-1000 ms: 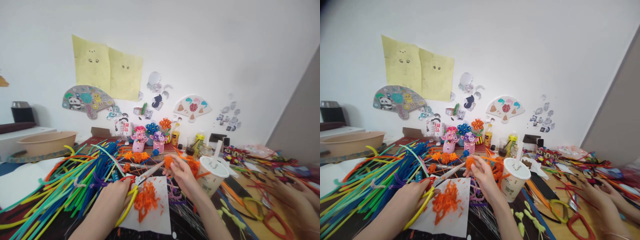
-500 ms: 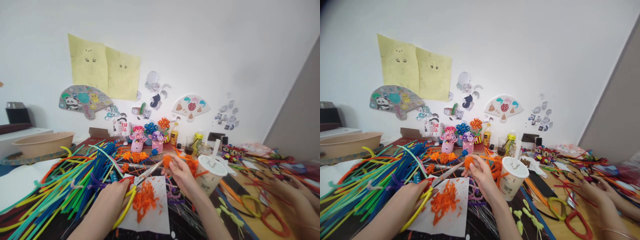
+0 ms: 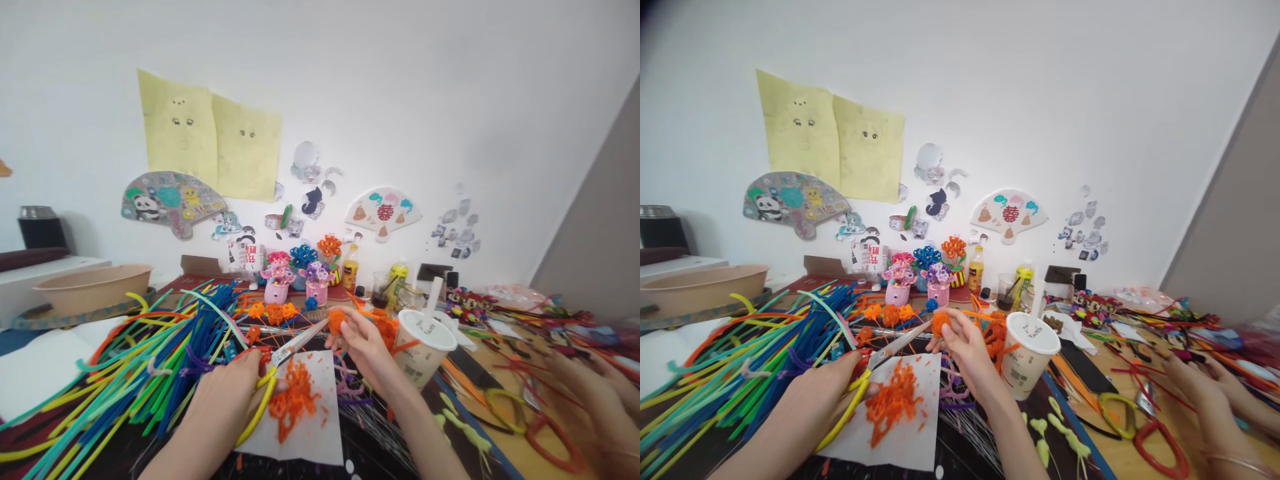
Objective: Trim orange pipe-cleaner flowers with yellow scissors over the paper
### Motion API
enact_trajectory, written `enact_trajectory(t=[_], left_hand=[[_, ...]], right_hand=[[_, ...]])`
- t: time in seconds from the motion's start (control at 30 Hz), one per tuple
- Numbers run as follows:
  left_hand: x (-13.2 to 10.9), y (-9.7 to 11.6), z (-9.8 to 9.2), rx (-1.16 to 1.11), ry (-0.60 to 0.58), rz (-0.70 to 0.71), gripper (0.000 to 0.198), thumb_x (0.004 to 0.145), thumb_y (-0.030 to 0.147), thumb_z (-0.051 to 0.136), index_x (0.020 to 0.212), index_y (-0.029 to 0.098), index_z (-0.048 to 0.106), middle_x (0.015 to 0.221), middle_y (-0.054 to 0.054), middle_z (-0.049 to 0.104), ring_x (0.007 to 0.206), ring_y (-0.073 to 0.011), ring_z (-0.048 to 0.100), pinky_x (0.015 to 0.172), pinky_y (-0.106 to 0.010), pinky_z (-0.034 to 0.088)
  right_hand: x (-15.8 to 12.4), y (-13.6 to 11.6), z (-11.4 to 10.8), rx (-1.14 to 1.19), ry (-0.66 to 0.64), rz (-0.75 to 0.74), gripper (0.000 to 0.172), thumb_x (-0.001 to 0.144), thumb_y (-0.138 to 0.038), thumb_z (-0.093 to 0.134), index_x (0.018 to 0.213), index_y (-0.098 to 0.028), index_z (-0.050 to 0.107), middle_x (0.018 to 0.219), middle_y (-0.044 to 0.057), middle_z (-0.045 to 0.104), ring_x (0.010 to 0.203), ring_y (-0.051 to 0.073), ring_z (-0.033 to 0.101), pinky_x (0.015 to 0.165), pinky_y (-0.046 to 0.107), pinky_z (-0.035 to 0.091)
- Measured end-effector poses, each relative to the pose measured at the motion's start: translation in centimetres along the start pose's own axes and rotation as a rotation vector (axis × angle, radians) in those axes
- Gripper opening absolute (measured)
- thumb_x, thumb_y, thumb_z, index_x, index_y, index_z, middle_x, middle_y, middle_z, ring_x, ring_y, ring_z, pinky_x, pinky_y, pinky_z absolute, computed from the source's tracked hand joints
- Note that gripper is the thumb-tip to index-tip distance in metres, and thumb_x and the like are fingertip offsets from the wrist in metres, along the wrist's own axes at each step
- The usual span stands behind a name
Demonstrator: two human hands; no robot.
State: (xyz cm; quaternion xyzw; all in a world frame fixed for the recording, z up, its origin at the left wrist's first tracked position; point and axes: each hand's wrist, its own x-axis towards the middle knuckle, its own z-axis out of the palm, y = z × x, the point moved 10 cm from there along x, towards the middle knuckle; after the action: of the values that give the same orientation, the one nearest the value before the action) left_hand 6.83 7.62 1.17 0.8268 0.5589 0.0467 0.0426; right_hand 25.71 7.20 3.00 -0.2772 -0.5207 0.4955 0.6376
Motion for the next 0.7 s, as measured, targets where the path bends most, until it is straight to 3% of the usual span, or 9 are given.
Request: enact_trajectory(t=[0.23, 0.4, 0.7], left_hand=[[0.03, -0.01, 0.07, 0.008, -0.002, -0.006, 0.028, 0.086, 0.041, 0.040, 0.093, 0.017, 0.053, 0.090, -0.011, 0.070, 0.085, -0.0345, 0.067, 0.067, -0.042, 0.049], [-0.19, -0.03, 0.11, 0.015, -0.021, -0.024, 0.029, 0.087, 0.040, 0.040, 0.098, 0.016, 0.051, 0.095, -0.012, 0.069, 0.086, -0.0313, 0.067, 0.068, -0.037, 0.048], [0.02, 0.05, -0.02, 0.063, 0.045, 0.011, 0.032, 0.090, 0.042, 0.034, 0.098, 0.016, 0.052, 0.090, -0.014, 0.070, 0.084, -0.0307, 0.067, 0.065, -0.036, 0.048]], right_hand=[[-0.18, -0.01, -0.10, -0.023, 0.022, 0.000, 0.030, 0.079, -0.034, 0.068, 0.105, -0.020, 0.060, 0.072, 0.002, 0.064, 0.066, 0.015, 0.062, 0.063, 0.027, 0.044], [-0.19, -0.16, 0.16, -0.033, 0.008, 0.003, 0.029, 0.080, -0.034, 0.067, 0.104, -0.020, 0.060, 0.071, 0.001, 0.064, 0.065, 0.016, 0.061, 0.063, 0.028, 0.044], [-0.13, -0.02, 0.02, -0.035, 0.022, 0.008, 0.032, 0.077, -0.037, 0.069, 0.104, -0.020, 0.060, 0.071, 0.002, 0.063, 0.064, 0.017, 0.061, 0.062, 0.030, 0.044]])
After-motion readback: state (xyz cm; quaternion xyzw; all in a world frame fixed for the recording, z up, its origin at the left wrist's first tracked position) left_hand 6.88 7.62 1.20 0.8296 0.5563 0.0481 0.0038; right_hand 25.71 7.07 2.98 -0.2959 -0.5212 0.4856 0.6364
